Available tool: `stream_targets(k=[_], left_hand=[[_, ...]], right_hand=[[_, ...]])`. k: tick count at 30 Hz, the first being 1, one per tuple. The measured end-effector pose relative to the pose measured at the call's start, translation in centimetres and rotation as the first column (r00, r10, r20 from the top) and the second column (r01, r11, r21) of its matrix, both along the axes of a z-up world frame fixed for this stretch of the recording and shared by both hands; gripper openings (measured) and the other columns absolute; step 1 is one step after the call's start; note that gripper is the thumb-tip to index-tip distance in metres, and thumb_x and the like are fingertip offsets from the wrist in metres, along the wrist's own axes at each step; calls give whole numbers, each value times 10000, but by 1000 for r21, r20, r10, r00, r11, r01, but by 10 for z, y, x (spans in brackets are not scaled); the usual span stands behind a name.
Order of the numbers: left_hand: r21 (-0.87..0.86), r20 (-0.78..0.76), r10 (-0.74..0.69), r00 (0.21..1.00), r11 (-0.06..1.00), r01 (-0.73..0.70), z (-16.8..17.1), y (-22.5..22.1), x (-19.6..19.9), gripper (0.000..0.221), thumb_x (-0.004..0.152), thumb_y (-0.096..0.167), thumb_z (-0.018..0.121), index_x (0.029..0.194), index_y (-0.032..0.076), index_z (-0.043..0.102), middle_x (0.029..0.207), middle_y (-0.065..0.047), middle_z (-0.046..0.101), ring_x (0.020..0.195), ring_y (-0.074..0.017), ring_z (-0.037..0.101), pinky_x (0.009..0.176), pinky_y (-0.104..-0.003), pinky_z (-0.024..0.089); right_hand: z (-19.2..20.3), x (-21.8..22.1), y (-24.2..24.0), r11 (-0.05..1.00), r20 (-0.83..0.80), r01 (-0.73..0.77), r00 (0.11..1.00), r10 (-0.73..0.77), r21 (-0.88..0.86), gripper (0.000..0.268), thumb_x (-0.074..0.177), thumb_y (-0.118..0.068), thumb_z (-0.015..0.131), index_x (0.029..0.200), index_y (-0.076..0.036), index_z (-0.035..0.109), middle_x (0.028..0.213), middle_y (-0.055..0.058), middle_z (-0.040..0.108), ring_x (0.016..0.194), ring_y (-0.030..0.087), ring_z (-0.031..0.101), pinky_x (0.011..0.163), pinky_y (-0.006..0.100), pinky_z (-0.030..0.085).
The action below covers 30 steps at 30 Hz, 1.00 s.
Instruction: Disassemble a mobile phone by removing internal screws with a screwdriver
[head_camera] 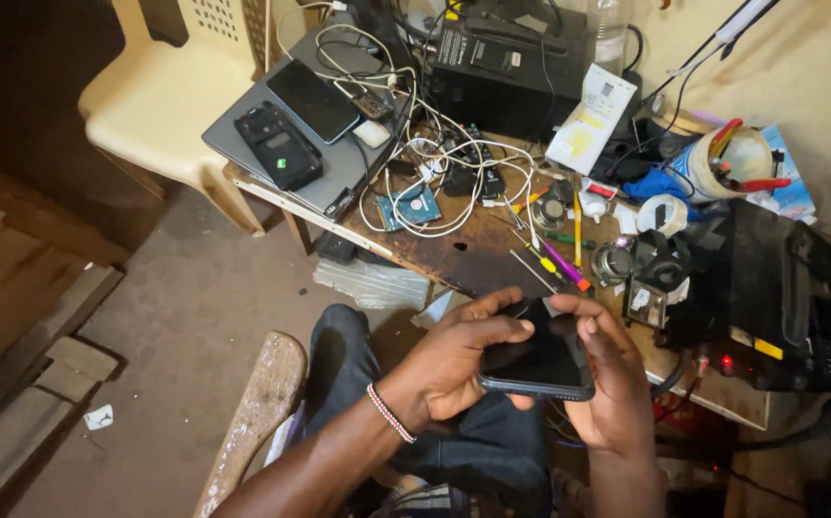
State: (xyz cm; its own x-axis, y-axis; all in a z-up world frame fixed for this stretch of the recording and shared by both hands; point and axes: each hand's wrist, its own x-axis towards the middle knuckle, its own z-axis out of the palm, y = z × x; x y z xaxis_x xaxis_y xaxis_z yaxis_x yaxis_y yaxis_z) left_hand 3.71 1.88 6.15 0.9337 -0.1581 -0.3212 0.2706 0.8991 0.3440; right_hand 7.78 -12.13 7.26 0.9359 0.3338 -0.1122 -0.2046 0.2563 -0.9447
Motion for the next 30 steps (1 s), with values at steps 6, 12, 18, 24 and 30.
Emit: stream_targets(k=[6, 12, 18, 24, 30], left_hand=[[-46, -18, 8, 1000, 999, -9, -2, 1, -1, 592, 702, -19, 589, 1249, -13, 363, 786, -89, 565, 602, -145, 566, 296, -320, 506], [-143, 84, -81, 993, 985, 93, 0, 5, -3, 261, 786, -17, 526, 1022, 26, 423, 813, -179, 575, 508, -367, 597, 337, -340, 527], [-182, 57, -85, 995, 979, 94, -15, 18, -2, 271, 808, -6, 533, 1068, -22, 462, 629, -184, 581, 467, -254, 621, 376, -378, 544], [-379, 162, -352, 922, 841, 388, -34, 32, 0, 387, 893, 224, 360, 1177, 17, 521, 699, -185, 621, 527, -289, 627, 422, -421, 532], [-365, 273, -353, 895, 823, 436, -18, 40, -1, 461, 904, 220, 350, 1292, -28, 379, 696, -210, 603, 526, -288, 627, 410, -406, 536]], right_hand=[[-2, -1, -1, 999, -11, 6, 1000, -6, -34, 380, 828, -256, 504, 1066, 36, 545, 852, 120, 583, 746, 171, 542, 653, 255, 410], [-5, 2, -2, 999, 4, -11, 1000, 11, -36, 387, 829, -267, 492, 1050, 46, 541, 915, 157, 589, 789, 229, 562, 672, 305, 434], [1, 4, -10, 854, 321, 70, 940, 117, -515, 427, 786, -222, 410, 1147, -42, 549, 848, 138, 636, 647, 221, 606, 544, 309, 468], [16, -3, -6, 699, 841, 479, 395, 369, -531, 258, 743, -116, 687, 993, -82, 632, 846, 93, 468, 772, 210, 505, 714, 304, 421], [21, -9, -5, 697, 851, 496, 382, 362, -519, 262, 741, -88, 706, 993, -58, 642, 837, 97, 431, 734, 194, 482, 670, 291, 420]])
